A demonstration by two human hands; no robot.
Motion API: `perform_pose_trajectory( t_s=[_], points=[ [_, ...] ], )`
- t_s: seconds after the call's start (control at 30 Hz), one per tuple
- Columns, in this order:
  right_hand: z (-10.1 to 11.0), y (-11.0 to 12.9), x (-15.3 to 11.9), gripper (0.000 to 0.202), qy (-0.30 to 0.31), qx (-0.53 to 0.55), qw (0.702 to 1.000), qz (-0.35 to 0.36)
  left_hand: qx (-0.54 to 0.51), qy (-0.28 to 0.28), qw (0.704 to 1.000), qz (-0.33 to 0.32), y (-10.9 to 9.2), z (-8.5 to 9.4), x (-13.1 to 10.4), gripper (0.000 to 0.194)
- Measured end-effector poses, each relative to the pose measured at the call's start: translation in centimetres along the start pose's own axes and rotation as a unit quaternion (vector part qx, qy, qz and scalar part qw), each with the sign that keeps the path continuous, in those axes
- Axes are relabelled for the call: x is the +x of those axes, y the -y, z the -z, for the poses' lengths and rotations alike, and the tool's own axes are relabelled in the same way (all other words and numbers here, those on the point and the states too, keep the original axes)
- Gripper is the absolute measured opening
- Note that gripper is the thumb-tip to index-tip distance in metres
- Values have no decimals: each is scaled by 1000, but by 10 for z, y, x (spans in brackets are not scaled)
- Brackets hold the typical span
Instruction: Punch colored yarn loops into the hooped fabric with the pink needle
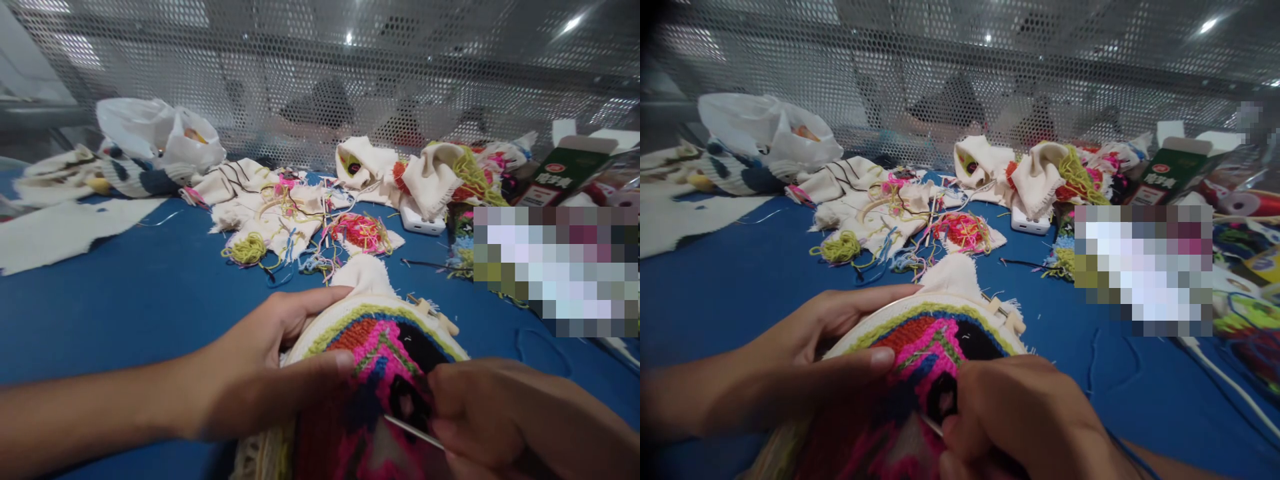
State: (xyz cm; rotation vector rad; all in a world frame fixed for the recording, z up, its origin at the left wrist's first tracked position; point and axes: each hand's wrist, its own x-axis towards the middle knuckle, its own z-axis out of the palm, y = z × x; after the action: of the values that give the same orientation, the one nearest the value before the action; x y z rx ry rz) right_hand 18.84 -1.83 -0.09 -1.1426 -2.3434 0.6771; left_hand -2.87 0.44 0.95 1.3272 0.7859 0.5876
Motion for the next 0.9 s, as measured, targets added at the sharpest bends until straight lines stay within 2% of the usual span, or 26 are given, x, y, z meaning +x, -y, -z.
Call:
perform_pose_trajectory(
  t_s=[0.1,0.2,0.4,0.53,0.6,0.73,0.8,0.9],
  points=[
    [4,-9,4,33,40,40,998,-14,2,-3,1000,4,-1,0,0,51],
    [9,-15,6,32,75,73,994,-32,0,-13,1000,14,0,-1,0,53],
    [7,-15,-2,26,87,68,993,-29,-5,-6,1000,11,2,-1,0,51],
    [-3,-9,0,17,54,53,996,47,4,-13,1000,2,3,0,1,51],
    [-3,-2,7,12,70,41,994,80,15,-15,1000,-1,3,0,1,50],
    [0,17,21,15,112,-26,992,44,33,-21,999,-6,2,0,1,49],
    [0,22,23,16,106,-36,993,40,38,-19,999,-5,2,0,1,49],
    [-1,21,18,13,41,-24,997,53,41,-24,999,-6,4,0,0,50]
  ],
)
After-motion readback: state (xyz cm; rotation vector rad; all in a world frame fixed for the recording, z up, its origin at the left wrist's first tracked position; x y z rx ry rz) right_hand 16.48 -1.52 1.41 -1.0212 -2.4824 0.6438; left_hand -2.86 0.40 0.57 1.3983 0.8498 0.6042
